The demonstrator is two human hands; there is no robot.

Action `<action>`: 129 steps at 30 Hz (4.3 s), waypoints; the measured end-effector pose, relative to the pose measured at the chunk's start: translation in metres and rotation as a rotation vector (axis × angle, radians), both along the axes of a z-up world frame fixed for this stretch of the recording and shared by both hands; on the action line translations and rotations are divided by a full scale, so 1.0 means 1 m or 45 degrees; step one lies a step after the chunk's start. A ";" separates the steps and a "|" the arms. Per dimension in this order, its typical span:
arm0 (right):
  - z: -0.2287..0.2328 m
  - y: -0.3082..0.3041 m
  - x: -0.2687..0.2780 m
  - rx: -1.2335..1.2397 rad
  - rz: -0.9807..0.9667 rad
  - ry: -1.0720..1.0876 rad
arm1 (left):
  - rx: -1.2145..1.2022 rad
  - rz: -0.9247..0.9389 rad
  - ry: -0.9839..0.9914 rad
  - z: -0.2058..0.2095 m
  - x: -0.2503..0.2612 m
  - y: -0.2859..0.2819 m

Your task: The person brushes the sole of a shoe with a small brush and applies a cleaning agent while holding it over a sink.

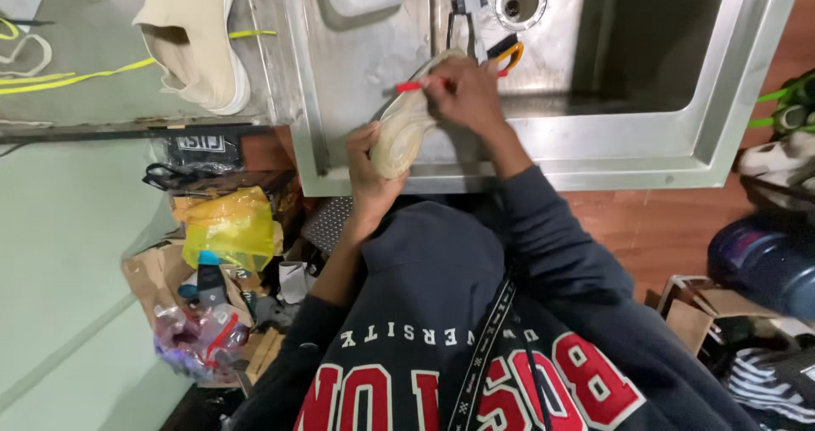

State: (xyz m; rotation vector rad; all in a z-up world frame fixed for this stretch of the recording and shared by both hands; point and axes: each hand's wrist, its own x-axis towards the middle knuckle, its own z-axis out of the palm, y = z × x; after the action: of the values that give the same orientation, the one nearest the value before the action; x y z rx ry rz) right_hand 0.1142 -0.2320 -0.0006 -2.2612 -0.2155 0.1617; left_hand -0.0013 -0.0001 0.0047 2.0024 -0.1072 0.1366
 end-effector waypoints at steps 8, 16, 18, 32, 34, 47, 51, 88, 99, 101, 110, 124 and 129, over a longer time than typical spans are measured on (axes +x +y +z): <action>0.016 -0.011 -0.005 0.205 -0.029 -0.092 | 0.016 0.166 -0.027 0.004 0.010 0.002; -0.016 -0.019 -0.021 0.050 -0.022 -0.145 | 0.157 0.230 -0.095 0.007 0.010 0.000; 0.019 -0.011 -0.020 0.125 -0.034 -0.145 | 0.078 0.252 -0.062 0.002 0.010 -0.003; -0.036 -0.042 -0.043 0.034 -0.087 -0.078 | -0.101 0.198 0.129 0.015 0.004 -0.003; -0.040 -0.037 -0.035 -0.110 -0.133 -0.040 | -0.143 0.232 0.109 0.011 0.009 -0.009; 0.011 0.000 -0.058 0.121 0.057 -0.069 | -0.196 0.319 0.161 0.003 0.003 -0.002; -0.026 -0.030 -0.058 -0.066 -0.004 -0.059 | -0.415 0.322 0.245 0.010 0.010 -0.005; 0.004 -0.010 -0.039 -0.149 -0.216 -0.244 | -0.829 0.784 0.501 0.007 0.000 -0.034; 0.048 0.027 -0.062 -0.104 -0.301 -0.093 | -0.855 0.811 0.458 0.012 -0.005 -0.040; 0.051 0.028 -0.062 -0.084 -0.286 -0.097 | -0.875 0.822 0.433 0.009 -0.004 -0.044; 0.037 0.013 -0.064 -0.006 -0.440 -0.132 | -0.928 0.790 0.339 -0.002 -0.006 -0.048; 0.018 0.006 -0.065 0.073 -0.539 -0.166 | -0.698 0.665 0.217 0.023 0.002 -0.053; -0.001 -0.017 -0.067 -0.063 -0.495 -0.180 | -0.740 0.632 0.181 0.029 0.001 -0.049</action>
State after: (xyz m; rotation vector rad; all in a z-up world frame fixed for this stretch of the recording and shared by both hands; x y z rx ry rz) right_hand 0.0477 -0.2486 -0.0019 -2.3175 0.1574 -0.2003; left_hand -0.0005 -0.0488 0.0333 1.4154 0.4749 0.3027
